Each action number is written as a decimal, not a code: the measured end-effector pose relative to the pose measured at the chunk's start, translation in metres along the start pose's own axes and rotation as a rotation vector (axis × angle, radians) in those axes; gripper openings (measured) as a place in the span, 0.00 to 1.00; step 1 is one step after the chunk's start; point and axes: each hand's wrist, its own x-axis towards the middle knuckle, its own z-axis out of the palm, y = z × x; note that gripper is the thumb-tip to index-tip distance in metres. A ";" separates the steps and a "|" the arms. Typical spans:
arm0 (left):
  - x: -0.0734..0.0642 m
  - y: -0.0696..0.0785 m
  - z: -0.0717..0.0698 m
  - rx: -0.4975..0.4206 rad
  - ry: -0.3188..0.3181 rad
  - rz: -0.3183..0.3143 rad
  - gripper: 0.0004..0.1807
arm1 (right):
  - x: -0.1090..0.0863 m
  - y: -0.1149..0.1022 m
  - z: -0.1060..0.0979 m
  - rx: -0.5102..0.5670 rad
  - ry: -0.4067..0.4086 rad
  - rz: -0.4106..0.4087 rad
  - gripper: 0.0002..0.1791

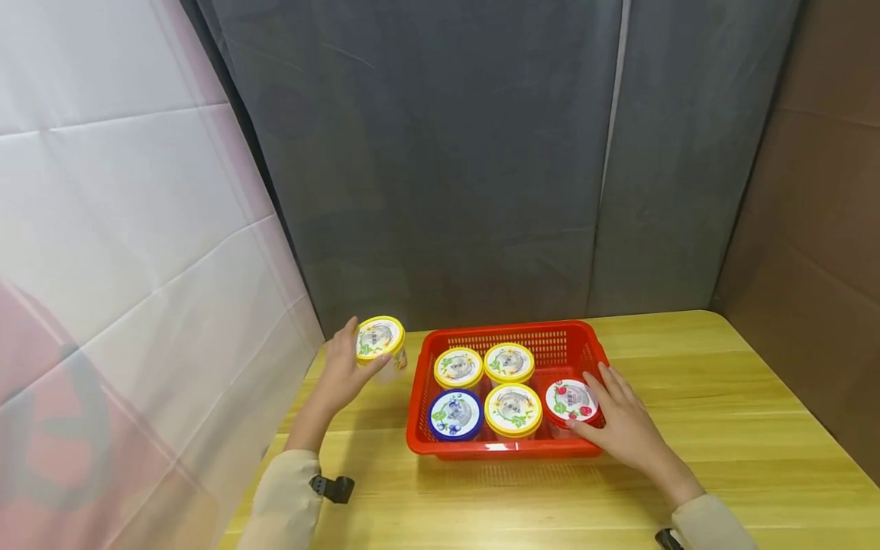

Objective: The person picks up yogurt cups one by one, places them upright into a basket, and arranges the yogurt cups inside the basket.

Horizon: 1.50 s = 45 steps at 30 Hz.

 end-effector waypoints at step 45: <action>0.047 0.074 0.065 0.019 -0.132 0.104 0.52 | 0.001 0.000 0.004 0.011 0.029 -0.007 0.53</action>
